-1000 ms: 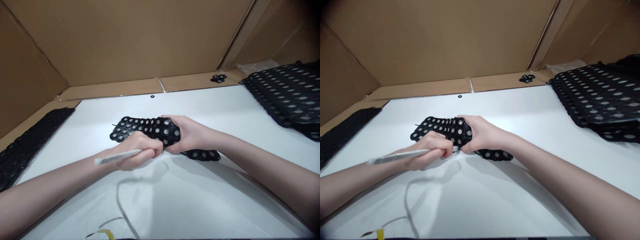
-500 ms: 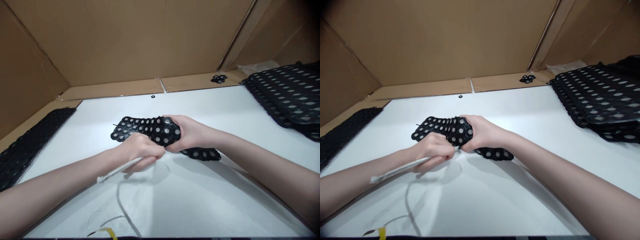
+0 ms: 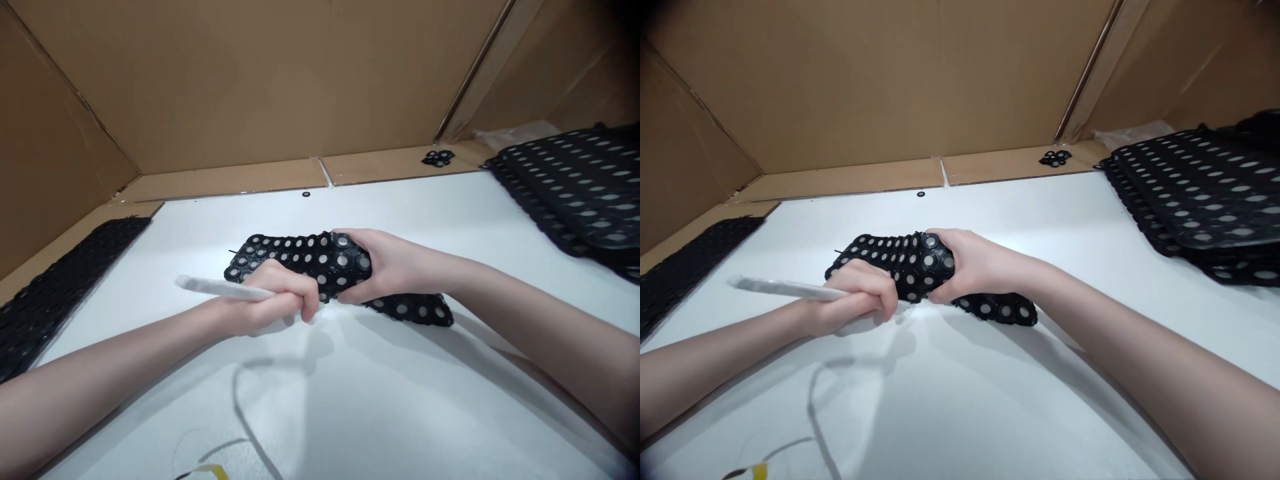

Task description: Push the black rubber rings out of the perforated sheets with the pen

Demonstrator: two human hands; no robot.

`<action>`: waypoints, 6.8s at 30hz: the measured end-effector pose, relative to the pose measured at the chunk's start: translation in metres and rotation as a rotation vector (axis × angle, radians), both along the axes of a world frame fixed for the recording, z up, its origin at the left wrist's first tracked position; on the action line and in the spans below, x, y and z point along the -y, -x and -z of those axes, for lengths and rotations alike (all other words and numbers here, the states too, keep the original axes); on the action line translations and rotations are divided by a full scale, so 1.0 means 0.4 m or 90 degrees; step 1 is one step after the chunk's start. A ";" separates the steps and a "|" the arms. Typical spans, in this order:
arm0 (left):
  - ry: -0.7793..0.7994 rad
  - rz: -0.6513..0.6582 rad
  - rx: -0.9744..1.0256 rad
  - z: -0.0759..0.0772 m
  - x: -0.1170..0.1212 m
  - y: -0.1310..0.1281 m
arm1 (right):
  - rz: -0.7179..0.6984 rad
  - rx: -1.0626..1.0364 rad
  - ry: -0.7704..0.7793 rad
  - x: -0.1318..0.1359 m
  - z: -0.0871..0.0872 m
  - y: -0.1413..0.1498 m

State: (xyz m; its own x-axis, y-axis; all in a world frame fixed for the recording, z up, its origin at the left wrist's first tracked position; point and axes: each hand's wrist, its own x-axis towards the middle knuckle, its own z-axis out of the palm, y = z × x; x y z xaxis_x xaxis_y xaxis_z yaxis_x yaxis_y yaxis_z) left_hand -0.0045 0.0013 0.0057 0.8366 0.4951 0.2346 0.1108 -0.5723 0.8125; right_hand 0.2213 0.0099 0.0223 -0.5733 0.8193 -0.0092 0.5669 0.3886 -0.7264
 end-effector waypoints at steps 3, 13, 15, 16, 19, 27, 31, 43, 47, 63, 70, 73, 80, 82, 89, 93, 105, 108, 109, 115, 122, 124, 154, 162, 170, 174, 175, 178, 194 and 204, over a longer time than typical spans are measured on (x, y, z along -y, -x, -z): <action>0.125 -0.105 0.061 0.005 -0.001 0.006 | 0.011 0.039 -0.037 -0.012 -0.002 -0.020; 0.281 -0.142 0.015 0.005 -0.016 -0.009 | 0.013 0.156 -0.049 -0.058 -0.005 -0.088; 0.283 -0.140 0.011 -0.004 -0.013 -0.011 | 0.055 0.112 -0.045 -0.057 0.010 -0.069; 0.287 -0.135 0.004 -0.011 -0.012 -0.011 | 0.076 0.094 -0.061 -0.056 0.020 -0.058; 0.312 -0.092 -0.054 -0.044 -0.008 -0.013 | 0.089 0.060 -0.152 -0.054 0.048 -0.025; 0.088 -0.213 0.042 -0.042 -0.050 -0.006 | 0.008 -0.015 -0.266 -0.055 0.075 0.013; 0.043 -0.232 0.005 0.002 -0.075 -0.002 | 0.026 -0.024 -0.260 -0.054 0.079 0.015; -0.022 -0.204 -0.107 -0.002 -0.078 -0.005 | 0.037 -0.051 -0.243 -0.054 0.082 0.011; -0.026 -0.196 -0.107 -0.002 -0.078 -0.005 | 0.030 -0.051 -0.247 -0.055 0.082 0.011; -0.114 -0.150 -0.155 0.001 -0.091 -0.019 | 0.017 -0.075 -0.249 -0.066 0.094 0.010; -0.063 -0.149 -0.170 -0.005 -0.092 -0.017 | 0.003 -0.093 -0.248 -0.066 0.095 0.010; -0.056 -0.139 -0.170 -0.008 -0.091 -0.018 | 0.009 -0.093 -0.240 -0.066 0.094 0.010; -0.038 -0.134 -0.178 -0.009 -0.092 -0.019 | 0.023 -0.088 -0.241 -0.068 0.096 0.012; -0.033 -0.131 -0.179 -0.010 -0.093 -0.019 | 0.030 -0.087 -0.241 -0.067 0.095 0.014; 0.002 -0.128 -0.174 -0.013 -0.093 -0.017 | 0.041 -0.070 -0.256 -0.064 0.092 0.017; 0.036 -0.157 -0.136 -0.011 -0.091 -0.013 | 0.032 -0.047 -0.276 -0.062 0.092 0.013; -0.018 -0.219 0.044 -0.002 -0.063 -0.009 | 0.061 -0.004 -0.231 -0.060 0.101 0.000; -0.078 -0.200 -0.024 -0.008 -0.039 -0.018 | 0.041 -0.008 -0.235 -0.059 0.097 -0.001; -0.098 -0.199 -0.040 -0.008 -0.035 -0.020 | 0.036 -0.010 -0.233 -0.058 0.095 -0.001; -0.114 -0.217 -0.049 0.003 -0.043 -0.023 | 0.014 0.005 -0.234 -0.054 0.083 0.001; -0.137 -0.190 -0.089 0.000 -0.041 -0.029 | 0.012 -0.001 -0.236 -0.056 0.084 0.003; -0.140 -0.168 -0.111 -0.004 -0.038 -0.035 | 0.010 -0.002 -0.236 -0.056 0.084 0.003; -0.050 -0.129 -0.142 -0.006 -0.053 -0.037 | 0.002 -0.030 -0.239 -0.055 0.086 0.007; -0.047 -0.118 -0.155 -0.004 -0.061 -0.032 | 0.014 -0.016 -0.222 -0.055 0.086 0.007; -0.037 -0.129 -0.184 -0.024 -0.042 -0.033 | 0.040 0.011 -0.163 -0.055 0.083 0.002; -0.055 -0.161 -0.121 -0.013 -0.048 -0.021 | 0.025 0.057 -0.157 -0.037 0.059 -0.007; -0.069 -0.177 -0.096 -0.009 -0.047 -0.017 | 0.015 0.068 -0.155 -0.033 0.051 -0.008; -0.154 -0.206 -0.031 -0.003 -0.035 -0.010 | -0.011 0.082 -0.130 -0.021 0.032 -0.011; -0.074 -0.100 -0.026 -0.003 -0.003 -0.015 | -0.016 -0.022 -0.057 -0.009 0.011 -0.002; -0.105 -0.085 -0.087 -0.010 -0.001 -0.025 | -0.019 -0.019 -0.060 -0.008 0.008 0.005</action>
